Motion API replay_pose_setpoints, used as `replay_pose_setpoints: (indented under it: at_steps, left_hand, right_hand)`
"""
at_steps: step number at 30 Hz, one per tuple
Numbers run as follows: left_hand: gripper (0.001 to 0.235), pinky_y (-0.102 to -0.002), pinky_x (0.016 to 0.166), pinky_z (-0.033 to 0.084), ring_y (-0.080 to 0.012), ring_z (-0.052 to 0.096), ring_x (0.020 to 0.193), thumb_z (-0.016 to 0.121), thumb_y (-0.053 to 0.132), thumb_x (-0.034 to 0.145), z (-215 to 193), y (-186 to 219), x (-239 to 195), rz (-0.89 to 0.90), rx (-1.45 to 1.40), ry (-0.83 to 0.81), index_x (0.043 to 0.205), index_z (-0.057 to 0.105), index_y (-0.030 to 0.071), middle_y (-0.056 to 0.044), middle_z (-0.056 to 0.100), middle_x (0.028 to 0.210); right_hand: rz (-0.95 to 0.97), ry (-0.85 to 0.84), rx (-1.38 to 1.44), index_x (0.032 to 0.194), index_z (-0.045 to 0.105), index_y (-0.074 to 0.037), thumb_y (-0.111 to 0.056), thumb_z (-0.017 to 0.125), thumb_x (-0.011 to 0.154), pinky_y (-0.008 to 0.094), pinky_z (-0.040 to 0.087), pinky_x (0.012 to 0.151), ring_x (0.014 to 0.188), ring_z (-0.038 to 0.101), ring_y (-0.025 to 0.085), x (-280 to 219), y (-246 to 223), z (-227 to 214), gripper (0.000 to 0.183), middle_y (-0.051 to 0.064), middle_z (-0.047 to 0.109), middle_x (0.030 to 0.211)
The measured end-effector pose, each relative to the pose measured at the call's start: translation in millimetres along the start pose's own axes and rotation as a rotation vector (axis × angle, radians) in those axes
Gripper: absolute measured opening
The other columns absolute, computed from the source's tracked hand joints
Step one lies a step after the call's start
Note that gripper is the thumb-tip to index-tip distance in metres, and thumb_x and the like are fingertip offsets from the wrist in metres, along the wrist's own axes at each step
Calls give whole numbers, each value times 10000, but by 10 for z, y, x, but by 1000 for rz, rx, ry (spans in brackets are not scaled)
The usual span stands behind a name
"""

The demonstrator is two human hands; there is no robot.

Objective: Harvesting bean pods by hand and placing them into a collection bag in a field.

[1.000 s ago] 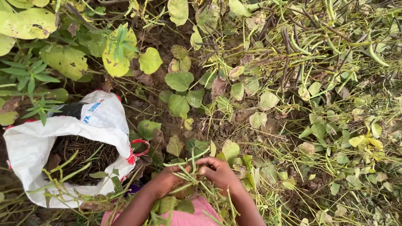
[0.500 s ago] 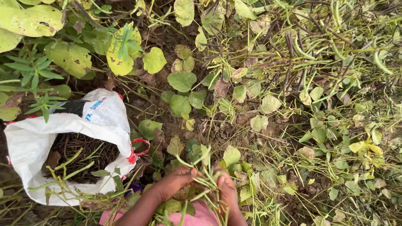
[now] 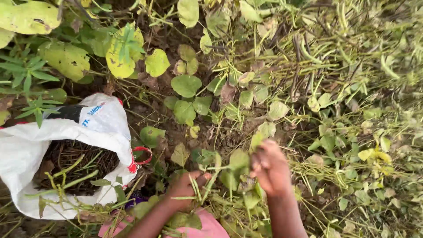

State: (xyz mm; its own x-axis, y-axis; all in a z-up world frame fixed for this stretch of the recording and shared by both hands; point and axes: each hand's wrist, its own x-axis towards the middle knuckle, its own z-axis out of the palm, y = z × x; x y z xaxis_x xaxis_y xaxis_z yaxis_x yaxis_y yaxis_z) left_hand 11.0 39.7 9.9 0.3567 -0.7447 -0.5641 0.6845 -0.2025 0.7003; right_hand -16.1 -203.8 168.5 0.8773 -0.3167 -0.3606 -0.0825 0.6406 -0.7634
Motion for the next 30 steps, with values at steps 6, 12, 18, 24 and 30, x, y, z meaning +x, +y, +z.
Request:
replay_pose_setpoints:
  at_steps: [6, 12, 18, 24, 30]
  left_hand:
    - [375, -383, 668, 522, -179, 666, 694, 637, 456, 973, 63, 170, -222, 274, 344, 3, 995, 787, 113, -89, 706, 769]
    - [381, -366, 659, 513, -205, 682, 672, 669, 484, 945, -73, 288, -308, 86, 395, -50, 1061, 802, 146, -149, 749, 762]
    - [369, -347, 579, 563, -189, 677, 612, 584, 398, 1011, -142, -1, -65, -68, 45, -1, 1071, 777, 89, -76, 715, 745]
    - [248, -327, 735, 625, -183, 781, 796, 531, 204, 983, -368, -176, 340, 45, -254, 127, 1118, 684, 63, -69, 775, 918]
    - [306, -313, 864, 620, -203, 747, 939, 506, 208, 1037, -341, -103, 310, -99, -397, 203, 1174, 652, -22, -133, 762, 1051]
  right_hand:
    - [263, -445, -1111, 1076, 745, -110, -236, 668, 956, 312, 550, 712, 792, 652, 103, 534, 234, 469, 191, -22, 696, 880]
    - [431, -842, -1207, 1077, 775, -104, -255, 730, 902, 333, 554, 851, 878, 672, 147, 478, 430, 664, 236, 24, 708, 935]
    - [-23, -123, -317, 803, 650, -87, -192, 566, 1043, 230, 464, 519, 637, 564, 112, 392, 267, 353, 275, 37, 614, 809]
    - [-13, 60, -95, 799, 593, -100, -354, 345, 1053, 306, 485, 409, 565, 560, 146, -15, 181, 657, 437, 48, 589, 750]
    - [285, 176, -812, 1017, 715, -33, -210, 634, 991, 255, 432, 474, 566, 488, 107, -144, 633, 71, 197, 49, 599, 789]
